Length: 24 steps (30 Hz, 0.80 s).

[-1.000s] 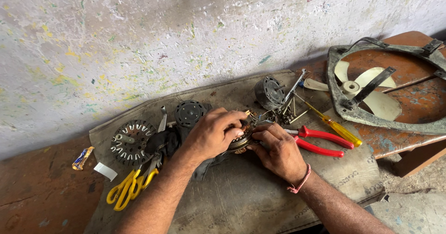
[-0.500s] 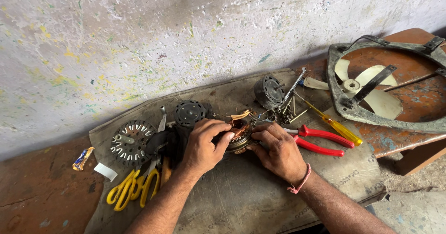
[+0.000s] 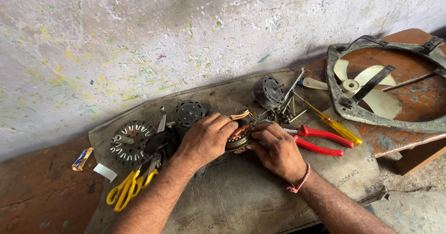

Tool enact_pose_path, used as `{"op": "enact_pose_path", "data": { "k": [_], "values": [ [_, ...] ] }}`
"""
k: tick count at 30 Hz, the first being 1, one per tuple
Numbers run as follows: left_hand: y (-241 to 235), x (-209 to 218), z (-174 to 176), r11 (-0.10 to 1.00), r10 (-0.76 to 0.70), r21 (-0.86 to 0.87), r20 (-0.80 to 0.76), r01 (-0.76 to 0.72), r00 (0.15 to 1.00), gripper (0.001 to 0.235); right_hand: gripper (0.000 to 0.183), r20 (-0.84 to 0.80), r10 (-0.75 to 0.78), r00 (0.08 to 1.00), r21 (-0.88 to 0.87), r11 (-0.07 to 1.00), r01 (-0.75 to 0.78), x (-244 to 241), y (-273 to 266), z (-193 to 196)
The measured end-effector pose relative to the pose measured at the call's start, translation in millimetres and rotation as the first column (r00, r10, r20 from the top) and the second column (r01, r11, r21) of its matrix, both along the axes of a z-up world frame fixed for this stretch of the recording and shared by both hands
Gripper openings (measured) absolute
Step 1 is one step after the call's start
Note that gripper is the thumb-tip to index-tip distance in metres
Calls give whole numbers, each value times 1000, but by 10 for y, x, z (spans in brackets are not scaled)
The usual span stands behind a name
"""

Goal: The person is handling a motor stator, using their hands to thread and arrange wires within the copper coils. They move the stator around on the workbench while working on the wiring by hand.

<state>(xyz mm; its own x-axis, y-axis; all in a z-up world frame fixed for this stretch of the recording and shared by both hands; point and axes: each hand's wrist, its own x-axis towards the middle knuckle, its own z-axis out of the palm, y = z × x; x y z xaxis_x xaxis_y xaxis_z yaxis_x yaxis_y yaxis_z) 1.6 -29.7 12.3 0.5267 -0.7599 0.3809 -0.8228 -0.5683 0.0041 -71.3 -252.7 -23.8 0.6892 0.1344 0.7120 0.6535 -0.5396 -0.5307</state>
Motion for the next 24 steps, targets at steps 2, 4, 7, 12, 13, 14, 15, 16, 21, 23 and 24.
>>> {"op": "enact_pose_path", "data": {
  "k": [2,4,7,12,13,14,15,16,21,23,24],
  "values": [
    [-11,-24,56,999,6,49,15,-7,1000,22,31,13,3,1000,6,1000,-3,3,4,1],
    [-37,-57,118,999,5,53,-1,-5,1000,23,31,18,3,1000,9,1000,-3,1,-1,-3],
    [-74,-99,229,1000,4,2,-69,-3,998,21,31,20,6,1000,8,1000,-6,3,6,-2],
    [-128,-146,358,999,4,-38,-157,-10,988,17,30,35,6,999,7,1000,-6,6,4,-7],
    [-132,-150,372,1000,3,-28,-156,-8,988,18,30,35,9,999,6,1000,-9,4,3,-9],
    [-135,-147,389,1000,2,-19,-153,-5,988,18,30,36,12,999,5,1000,-13,6,0,-6],
    [-138,-146,402,1000,1,-10,-150,-3,989,18,30,37,15,999,4,1000,-16,8,-1,-3],
    [-147,-146,410,1000,10,21,-150,-7,989,18,30,37,15,999,5,1000,-16,7,-2,0],
    [-196,-154,412,994,18,110,-128,-3,992,17,30,16,15,1000,10,1000,-15,5,3,8],
    [-203,-159,383,994,5,114,-110,8,994,14,30,18,19,1000,15,1000,-19,-2,0,5],
    [-196,-157,361,993,-1,115,-100,13,995,13,30,20,22,1000,17,1000,-22,-3,2,4]
  ]
}}
